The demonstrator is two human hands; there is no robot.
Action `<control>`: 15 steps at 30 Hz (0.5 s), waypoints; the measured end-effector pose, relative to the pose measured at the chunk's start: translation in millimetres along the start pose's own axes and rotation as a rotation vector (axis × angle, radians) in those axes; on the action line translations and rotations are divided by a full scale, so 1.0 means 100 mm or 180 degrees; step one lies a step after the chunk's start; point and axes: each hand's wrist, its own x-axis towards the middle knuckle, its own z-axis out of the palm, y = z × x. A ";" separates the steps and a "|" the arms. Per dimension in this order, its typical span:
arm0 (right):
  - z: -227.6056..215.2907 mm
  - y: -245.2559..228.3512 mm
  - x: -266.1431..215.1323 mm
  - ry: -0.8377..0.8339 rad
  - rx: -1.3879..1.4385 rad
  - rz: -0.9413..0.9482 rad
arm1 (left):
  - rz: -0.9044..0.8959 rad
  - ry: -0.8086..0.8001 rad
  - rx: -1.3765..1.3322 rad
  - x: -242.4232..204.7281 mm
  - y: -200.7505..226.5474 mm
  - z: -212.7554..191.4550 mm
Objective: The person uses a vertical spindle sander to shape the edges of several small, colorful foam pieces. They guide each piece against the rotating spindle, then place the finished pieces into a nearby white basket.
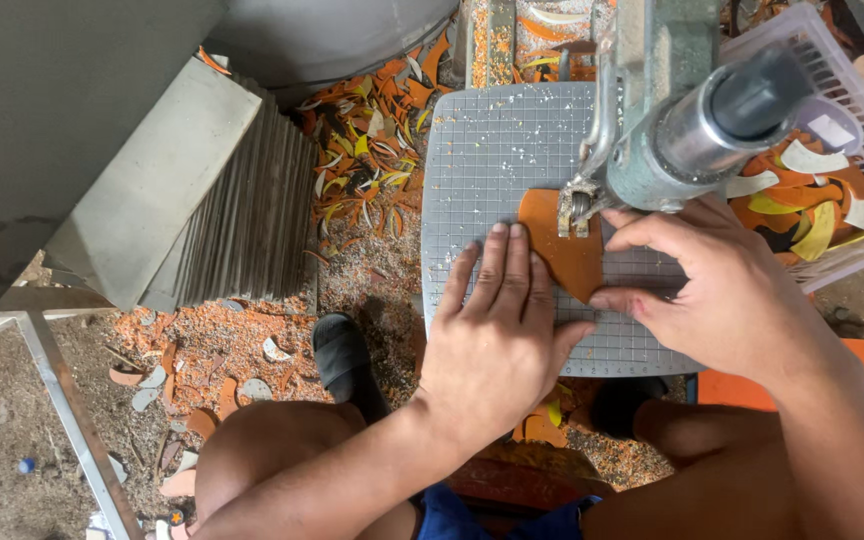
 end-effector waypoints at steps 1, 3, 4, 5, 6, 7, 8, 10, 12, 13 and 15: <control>0.01 0.01 0.00 -0.0008 0.0049 0.0047 | -0.0004 -0.0007 0.0014 0.00 0.00 0.04; 0.04 0.04 -0.01 -0.0021 0.0148 0.0122 | 0.0016 -0.0017 0.0077 -0.02 0.00 0.08; 0.05 0.04 -0.01 -0.0027 0.0199 0.0148 | 0.0041 -0.0021 0.0125 -0.02 0.01 0.09; 0.06 0.05 -0.01 -0.0025 0.0245 0.0178 | 0.0073 -0.0021 0.0171 -0.01 0.01 0.10; 0.07 0.06 -0.01 0.0031 0.0269 0.0127 | 0.0084 -0.0045 0.0179 0.01 0.00 0.11; 0.09 0.06 -0.01 0.0082 0.0300 0.0083 | 0.0094 -0.0079 0.0184 0.01 -0.01 0.11; 0.10 0.07 -0.01 0.0134 0.0329 0.0039 | 0.0104 -0.0113 0.0188 0.02 -0.01 0.11; 0.12 0.07 -0.01 0.0098 0.0301 0.0170 | 0.0128 -0.0162 0.0151 0.03 -0.04 0.10; 0.13 0.05 -0.01 0.0046 0.0251 0.0285 | 0.0129 -0.0217 0.0108 0.03 -0.05 0.10; 0.13 0.05 -0.01 0.0024 0.0209 0.0327 | 0.0127 -0.0236 0.0088 0.04 -0.06 0.11; 0.13 0.02 0.00 0.0023 0.0203 0.0391 | 0.0133 -0.0256 0.0081 0.05 -0.07 0.10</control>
